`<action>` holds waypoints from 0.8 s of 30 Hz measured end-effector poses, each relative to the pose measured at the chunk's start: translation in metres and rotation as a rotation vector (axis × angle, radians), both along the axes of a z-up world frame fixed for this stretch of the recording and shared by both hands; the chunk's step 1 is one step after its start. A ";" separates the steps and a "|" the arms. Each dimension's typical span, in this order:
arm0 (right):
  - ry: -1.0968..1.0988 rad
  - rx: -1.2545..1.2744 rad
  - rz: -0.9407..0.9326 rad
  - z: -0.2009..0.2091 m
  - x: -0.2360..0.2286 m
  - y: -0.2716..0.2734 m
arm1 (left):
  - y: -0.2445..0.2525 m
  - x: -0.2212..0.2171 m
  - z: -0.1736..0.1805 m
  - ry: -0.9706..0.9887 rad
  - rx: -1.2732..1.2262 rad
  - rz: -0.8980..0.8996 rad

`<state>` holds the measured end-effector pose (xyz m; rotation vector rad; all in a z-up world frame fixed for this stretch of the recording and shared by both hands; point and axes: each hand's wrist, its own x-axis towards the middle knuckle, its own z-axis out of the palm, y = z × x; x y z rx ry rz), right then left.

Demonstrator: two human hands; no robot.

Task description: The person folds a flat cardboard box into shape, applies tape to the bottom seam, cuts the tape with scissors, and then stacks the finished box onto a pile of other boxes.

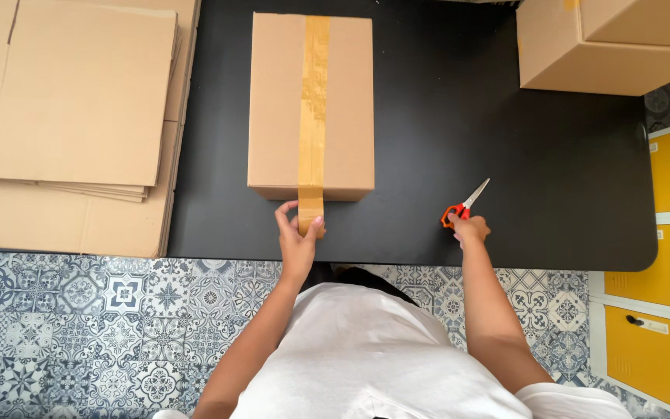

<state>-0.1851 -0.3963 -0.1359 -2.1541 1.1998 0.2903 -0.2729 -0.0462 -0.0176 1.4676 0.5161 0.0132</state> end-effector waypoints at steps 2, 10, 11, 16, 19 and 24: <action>-0.092 0.207 -0.074 -0.021 0.004 0.000 | -0.002 0.005 0.000 -0.002 -0.016 0.016; -0.410 0.605 -0.067 0.025 -0.017 0.054 | -0.004 0.014 -0.019 -0.033 -0.086 0.078; -0.476 0.593 0.018 0.054 -0.022 0.069 | -0.003 0.013 -0.021 -0.038 -0.136 0.076; -0.637 0.691 0.307 0.102 -0.014 0.075 | 0.000 0.012 -0.030 -0.057 -0.225 0.064; -0.677 0.895 0.592 0.166 -0.011 0.090 | 0.001 0.013 -0.028 -0.080 -0.272 0.057; -0.420 0.836 1.013 0.211 0.008 0.097 | 0.003 0.016 -0.043 -0.083 -0.345 -0.003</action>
